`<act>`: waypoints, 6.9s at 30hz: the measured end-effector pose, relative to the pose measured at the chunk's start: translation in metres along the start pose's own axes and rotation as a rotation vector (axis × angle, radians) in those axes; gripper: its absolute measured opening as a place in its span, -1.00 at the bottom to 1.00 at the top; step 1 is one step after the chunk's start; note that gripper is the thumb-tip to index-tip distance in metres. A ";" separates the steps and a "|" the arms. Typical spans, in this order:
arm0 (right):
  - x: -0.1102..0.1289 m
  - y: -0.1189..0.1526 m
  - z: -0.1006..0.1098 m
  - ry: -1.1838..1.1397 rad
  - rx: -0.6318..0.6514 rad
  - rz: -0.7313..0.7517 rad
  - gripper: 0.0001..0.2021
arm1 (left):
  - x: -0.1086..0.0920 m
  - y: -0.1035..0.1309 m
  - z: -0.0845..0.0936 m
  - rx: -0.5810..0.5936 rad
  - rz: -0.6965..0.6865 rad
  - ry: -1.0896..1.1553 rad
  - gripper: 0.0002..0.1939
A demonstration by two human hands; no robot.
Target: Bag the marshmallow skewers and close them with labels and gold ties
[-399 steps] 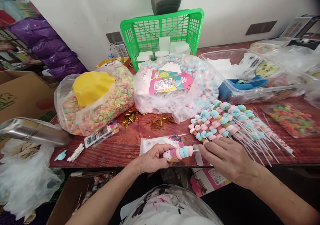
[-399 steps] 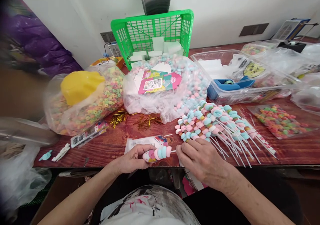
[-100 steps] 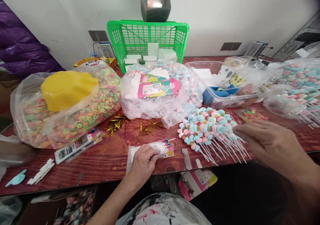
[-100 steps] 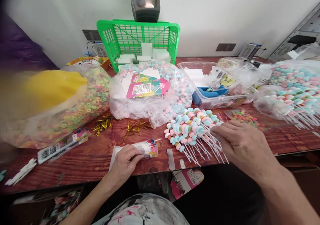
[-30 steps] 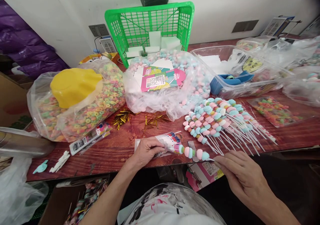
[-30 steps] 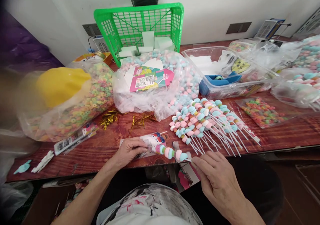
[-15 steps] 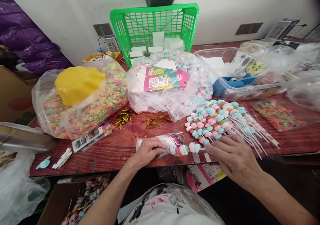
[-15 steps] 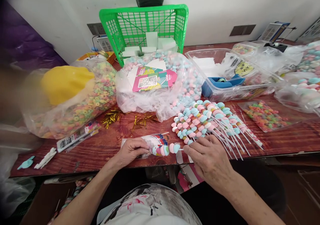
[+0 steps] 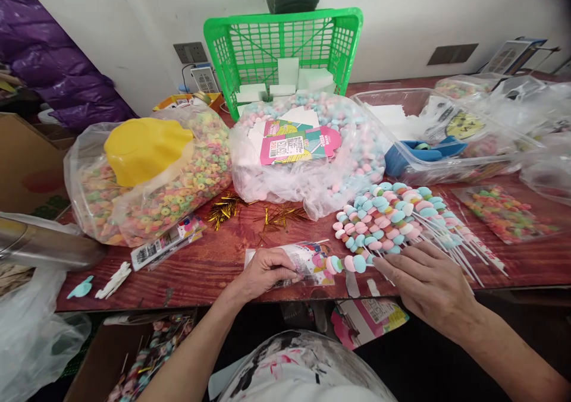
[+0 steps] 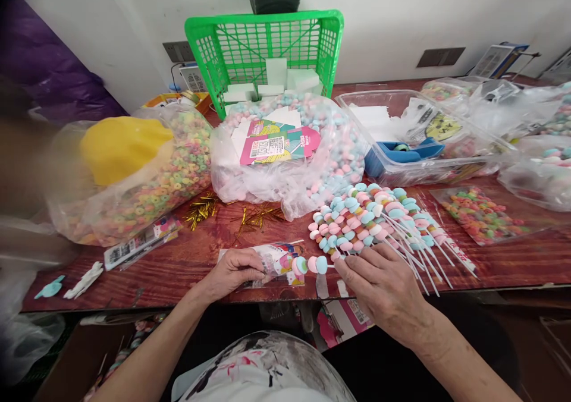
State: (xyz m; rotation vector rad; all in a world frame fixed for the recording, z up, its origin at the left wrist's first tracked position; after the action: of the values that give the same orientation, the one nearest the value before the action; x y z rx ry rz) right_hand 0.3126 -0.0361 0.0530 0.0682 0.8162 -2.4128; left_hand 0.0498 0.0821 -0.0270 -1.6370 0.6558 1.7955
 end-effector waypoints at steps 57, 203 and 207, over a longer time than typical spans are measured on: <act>0.021 -0.024 0.016 -0.059 0.016 -0.056 -0.76 | -0.036 -0.009 -0.061 0.070 0.037 -0.841 -0.62; 0.085 -0.142 -0.111 -0.591 0.472 -0.125 -0.73 | -0.038 0.087 0.017 -0.286 0.217 -0.231 -0.70; 0.068 -0.162 -0.136 -0.468 0.414 -0.155 -0.74 | -0.023 0.105 0.036 -0.519 0.426 0.321 -0.76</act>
State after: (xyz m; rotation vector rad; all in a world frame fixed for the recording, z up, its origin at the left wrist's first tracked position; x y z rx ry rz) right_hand 0.1503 0.1101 0.0148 -0.3972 0.1102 -2.5542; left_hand -0.0498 0.0331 -0.0047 -2.3034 0.7665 2.1500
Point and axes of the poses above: each hand's wrist, its own y-axis away from the middle knuckle, its own z-axis out of the back of the hand, x = y × z, the point moved 3 cm from there along -y, towards the middle knuckle, and after that the axes turned 7 degrees about y, right-handed, at the moved point
